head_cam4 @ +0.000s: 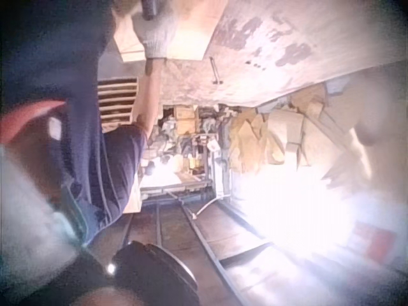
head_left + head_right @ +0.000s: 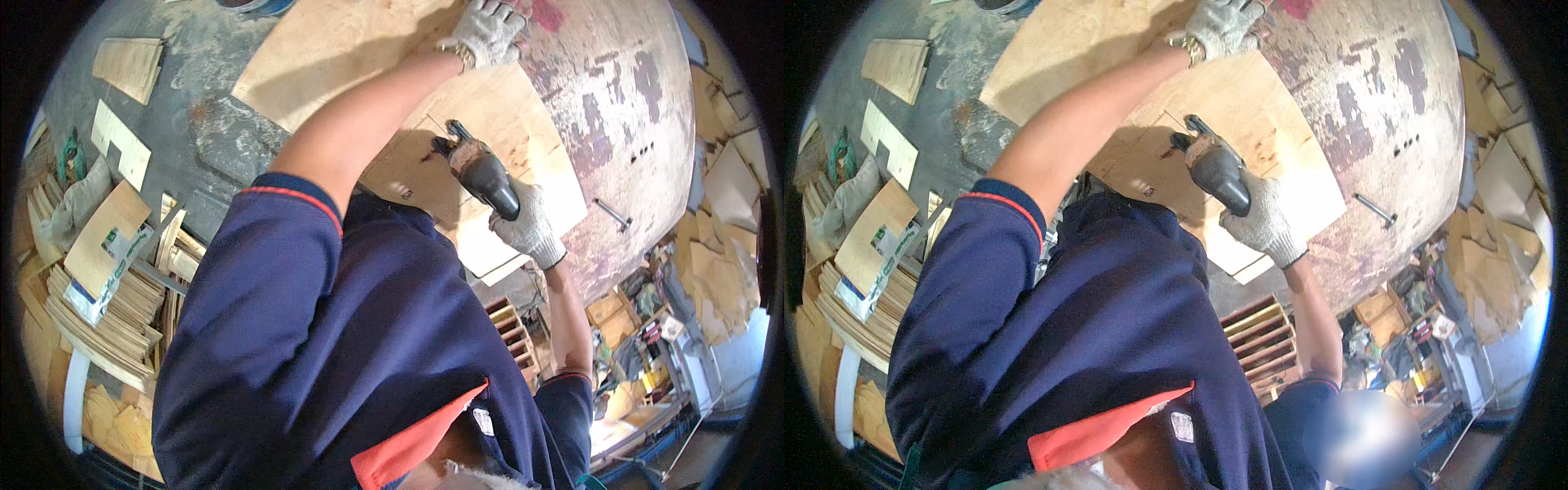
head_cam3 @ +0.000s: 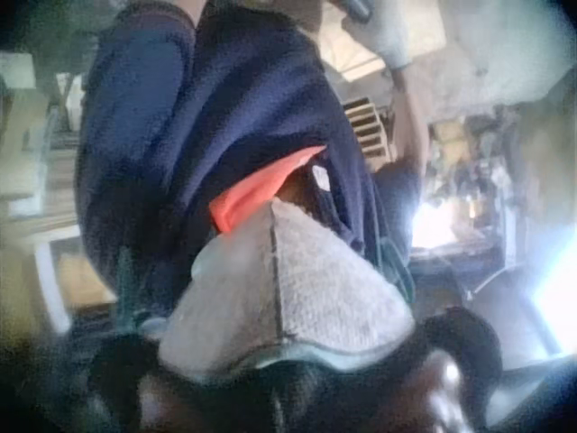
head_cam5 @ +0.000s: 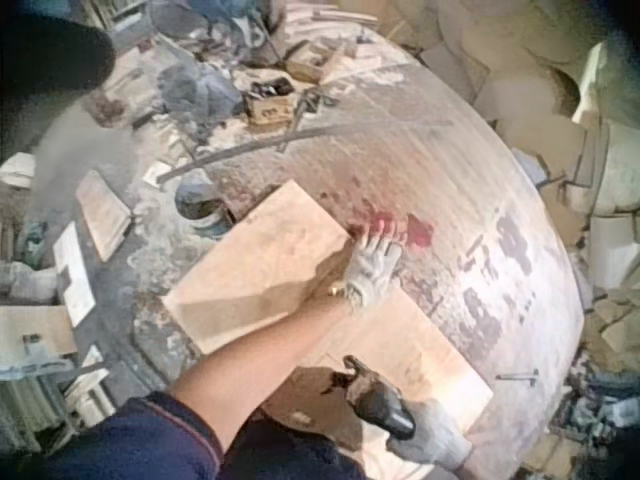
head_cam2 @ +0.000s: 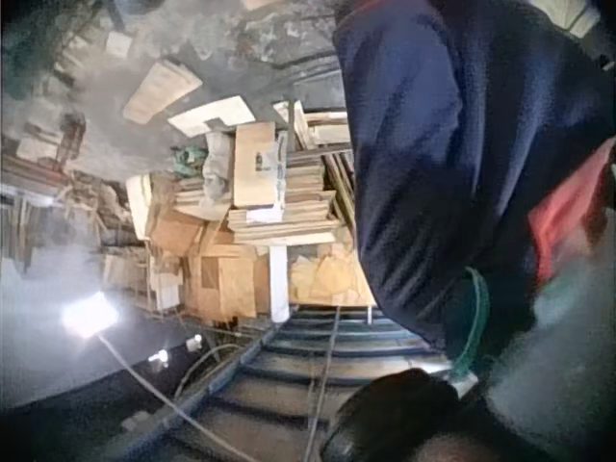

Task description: The person aligns a small wooden template on a larger plywood sheet and marks the outline with a pen. They then use a hammer to tap a curved wooden piece into place on the sheet. Finally, they use a jigsaw to cut along the marked lines on the plywood.

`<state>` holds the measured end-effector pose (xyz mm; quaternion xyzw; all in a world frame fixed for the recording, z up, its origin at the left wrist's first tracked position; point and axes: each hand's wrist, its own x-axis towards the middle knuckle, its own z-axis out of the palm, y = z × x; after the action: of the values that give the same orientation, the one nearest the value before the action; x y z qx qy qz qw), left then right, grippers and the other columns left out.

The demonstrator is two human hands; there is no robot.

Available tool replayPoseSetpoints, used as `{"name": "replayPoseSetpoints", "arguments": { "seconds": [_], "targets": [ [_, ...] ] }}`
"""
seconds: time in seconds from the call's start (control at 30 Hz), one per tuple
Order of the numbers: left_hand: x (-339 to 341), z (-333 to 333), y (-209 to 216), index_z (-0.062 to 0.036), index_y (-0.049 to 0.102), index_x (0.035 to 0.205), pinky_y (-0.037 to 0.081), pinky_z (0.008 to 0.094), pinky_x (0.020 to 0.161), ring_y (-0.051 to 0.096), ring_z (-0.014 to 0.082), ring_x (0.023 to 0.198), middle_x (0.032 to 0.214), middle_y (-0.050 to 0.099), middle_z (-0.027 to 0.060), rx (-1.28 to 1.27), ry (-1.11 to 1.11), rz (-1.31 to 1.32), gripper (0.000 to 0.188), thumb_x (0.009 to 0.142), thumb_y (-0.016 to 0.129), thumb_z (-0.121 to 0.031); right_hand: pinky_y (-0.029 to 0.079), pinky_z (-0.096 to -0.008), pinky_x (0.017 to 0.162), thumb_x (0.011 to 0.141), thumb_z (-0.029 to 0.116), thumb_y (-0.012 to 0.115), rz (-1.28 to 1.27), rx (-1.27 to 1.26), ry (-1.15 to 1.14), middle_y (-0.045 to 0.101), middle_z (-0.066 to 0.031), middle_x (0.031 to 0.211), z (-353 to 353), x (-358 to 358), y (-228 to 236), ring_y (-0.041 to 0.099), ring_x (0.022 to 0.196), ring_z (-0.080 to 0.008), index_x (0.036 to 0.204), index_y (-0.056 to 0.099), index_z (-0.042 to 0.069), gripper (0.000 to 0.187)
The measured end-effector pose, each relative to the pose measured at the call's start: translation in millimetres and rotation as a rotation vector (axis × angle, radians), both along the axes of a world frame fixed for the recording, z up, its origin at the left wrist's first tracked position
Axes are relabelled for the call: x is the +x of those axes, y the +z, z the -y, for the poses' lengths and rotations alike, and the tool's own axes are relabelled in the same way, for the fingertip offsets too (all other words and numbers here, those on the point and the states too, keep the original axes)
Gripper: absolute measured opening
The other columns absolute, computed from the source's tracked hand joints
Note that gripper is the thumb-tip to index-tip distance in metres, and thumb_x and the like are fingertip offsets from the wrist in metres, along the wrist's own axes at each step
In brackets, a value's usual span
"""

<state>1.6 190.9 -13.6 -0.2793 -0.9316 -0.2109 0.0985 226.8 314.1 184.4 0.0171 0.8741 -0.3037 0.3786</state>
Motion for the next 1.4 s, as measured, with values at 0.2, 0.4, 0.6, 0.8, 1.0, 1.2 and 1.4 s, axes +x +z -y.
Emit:
{"name": "replayPoseSetpoints", "arguments": {
  "seconds": [0.2, 0.4, 0.6, 0.8, 1.0, 1.2, 1.4],
  "targets": [
    [138, 105, 33, 0.0090, 0.022, 0.159, 0.013, 0.0560, 0.127, 0.021, 0.0452, 0.154, 0.163, 0.023, 0.0344, 0.689, 0.425, 0.089, 0.098, 0.099, 0.053, -0.062, 0.054, -0.0459, 0.064, 0.068, 0.019, 0.073, 0.013, 0.087, 0.085, 0.065, -0.0250, 0.072, -2, -5, 0, 0.070, 0.071, -0.0406, 0.095, 0.063, 0.000, 0.035],
    [287, 191, 49, 0.0078, 0.015, 0.160, 0.034, 0.0380, 0.116, 0.041, 0.0328, 0.143, 0.158, 0.035, 0.0275, 0.885, 1.328, 0.786, 0.110, 0.090, 0.076, -0.051, 0.054, -0.0466, 0.065, 0.069, 0.020, 0.073, 0.016, 0.087, 0.103, 0.065, -0.0248, 0.070, -2, -6, 2, 0.070, 0.073, -0.0432, 0.095, 0.063, 0.001, 0.034],
    [303, 208, 19, 0.0044, 0.053, 0.139, 0.042, 0.0347, 0.109, 0.057, 0.0237, 0.125, 0.136, 0.063, 0.0137, 0.823, 0.612, 1.529, 0.054, 0.096, 0.068, -0.024, 0.053, -0.0407, 0.062, 0.068, 0.015, 0.071, -0.026, 0.089, 0.123, 0.067, -0.0195, 0.069, -2, -5, 0, 0.070, 0.065, -0.0356, 0.098, 0.067, 0.001, 0.032],
    [311, 204, -2, 0.0032, 0.060, 0.129, 0.049, 0.0319, 0.099, 0.064, 0.0189, 0.111, 0.124, 0.069, 0.0087, 1.046, 0.567, 1.511, 0.040, 0.094, 0.063, -0.013, 0.054, -0.0426, 0.064, 0.069, 0.018, 0.072, -0.027, 0.072, 0.136, 0.066, -0.0214, 0.070, -4, -5, -2, 0.070, 0.068, -0.0374, 0.095, 0.065, 0.001, 0.032],
    [311, 206, -12, 0.0020, 0.059, 0.131, 0.051, 0.0315, 0.097, 0.066, 0.0172, 0.108, 0.122, 0.070, 0.0073, 0.860, 0.582, 1.587, 0.040, 0.094, 0.067, -0.012, 0.054, -0.0440, 0.065, 0.069, 0.020, 0.074, -0.030, 0.060, 0.117, 0.065, -0.0219, 0.069, -4, -8, -1, 0.069, 0.067, -0.0384, 0.093, 0.065, 0.002, 0.032],
    [308, 207, -10, 0.0015, 0.063, 0.128, 0.050, 0.0325, 0.099, 0.066, 0.0179, 0.111, 0.122, 0.071, 0.0081, 0.937, 0.637, 1.578, 0.039, 0.094, 0.070, -0.016, 0.054, -0.0433, 0.065, 0.069, 0.020, 0.074, -0.042, 0.077, 0.105, 0.065, -0.0210, 0.069, 3, -10, 2, 0.069, 0.067, -0.0380, 0.095, 0.066, 0.002, 0.033],
    [299, 207, 12, 0.0018, 0.067, 0.123, 0.050, 0.0331, 0.099, 0.065, 0.0173, 0.109, 0.118, 0.072, 0.0076, 0.925, 0.582, 1.565, 0.046, 0.089, 0.078, -0.026, 0.053, -0.0434, 0.065, 0.070, 0.017, 0.072, -0.014, 0.055, 0.061, 0.065, -0.0212, 0.069, 8, -11, 6, 0.070, 0.068, -0.0368, 0.094, 0.065, 0.002, 0.030]
  ]
}}
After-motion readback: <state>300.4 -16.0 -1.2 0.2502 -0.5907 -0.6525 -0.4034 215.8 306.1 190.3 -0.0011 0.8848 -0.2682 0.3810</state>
